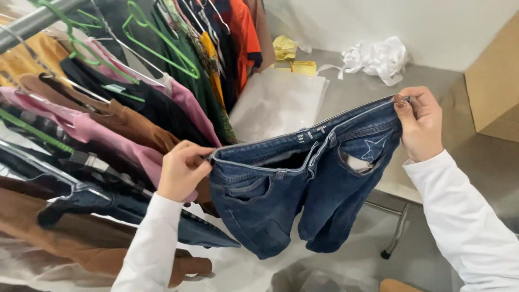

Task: Hanging a pair of jeans on a plastic hanger

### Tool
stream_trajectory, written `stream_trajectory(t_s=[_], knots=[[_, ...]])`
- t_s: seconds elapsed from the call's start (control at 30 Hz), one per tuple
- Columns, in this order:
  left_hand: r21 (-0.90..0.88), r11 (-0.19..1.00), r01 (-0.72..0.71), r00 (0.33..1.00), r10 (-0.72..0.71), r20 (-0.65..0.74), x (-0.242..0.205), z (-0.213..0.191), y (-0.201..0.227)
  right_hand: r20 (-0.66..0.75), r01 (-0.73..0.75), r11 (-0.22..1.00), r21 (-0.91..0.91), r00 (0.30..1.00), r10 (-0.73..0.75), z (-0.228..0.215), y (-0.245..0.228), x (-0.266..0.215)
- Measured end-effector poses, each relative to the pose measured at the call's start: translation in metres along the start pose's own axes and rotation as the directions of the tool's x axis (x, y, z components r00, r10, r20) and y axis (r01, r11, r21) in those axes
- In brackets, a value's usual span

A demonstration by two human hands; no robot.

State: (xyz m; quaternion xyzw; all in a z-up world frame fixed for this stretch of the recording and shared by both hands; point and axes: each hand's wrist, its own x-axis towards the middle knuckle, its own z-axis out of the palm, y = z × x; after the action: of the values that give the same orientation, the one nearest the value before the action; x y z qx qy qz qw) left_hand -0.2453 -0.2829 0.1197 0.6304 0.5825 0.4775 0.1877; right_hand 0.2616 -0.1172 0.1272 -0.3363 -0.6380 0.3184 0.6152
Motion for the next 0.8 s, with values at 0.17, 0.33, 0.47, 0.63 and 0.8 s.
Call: stream_trajectory(t_s=[0.17, 0.33, 0.47, 0.63, 0.8], knots=[[0.378, 0.762, -0.526, 0.651, 0.647, -0.397, -0.005, -0.01, 0.037, 0.225, -0.059, 0.998, 0.003, 0.973, 0.057, 0.015, 0.011, 0.019], [0.489, 0.825, -0.284, 0.693, 0.529, -0.489, 0.011, -0.042, -0.008, 0.474, -0.234, 0.954, -0.189, 0.829, 0.298, 0.026, 0.04, 0.037], [0.255, 0.946, -0.2, 0.758, 0.314, -0.572, 0.024, -0.055, -0.018, 0.487, -0.205, 0.955, -0.214, 0.825, 0.286, 0.051, 0.064, 0.051], [0.294, 0.931, -0.214, 0.705, 0.356, -0.613, 0.028, -0.055, 0.005, 0.79, -0.281, 0.925, -0.256, 0.49, 0.368, 0.091, 0.102, 0.103], [0.415, 0.865, -0.283, 0.692, 0.484, -0.536, 0.044, -0.044, 0.003, 0.746, -0.07, 0.997, -0.031, 0.662, 0.069, 0.243, 0.062, 0.143]])
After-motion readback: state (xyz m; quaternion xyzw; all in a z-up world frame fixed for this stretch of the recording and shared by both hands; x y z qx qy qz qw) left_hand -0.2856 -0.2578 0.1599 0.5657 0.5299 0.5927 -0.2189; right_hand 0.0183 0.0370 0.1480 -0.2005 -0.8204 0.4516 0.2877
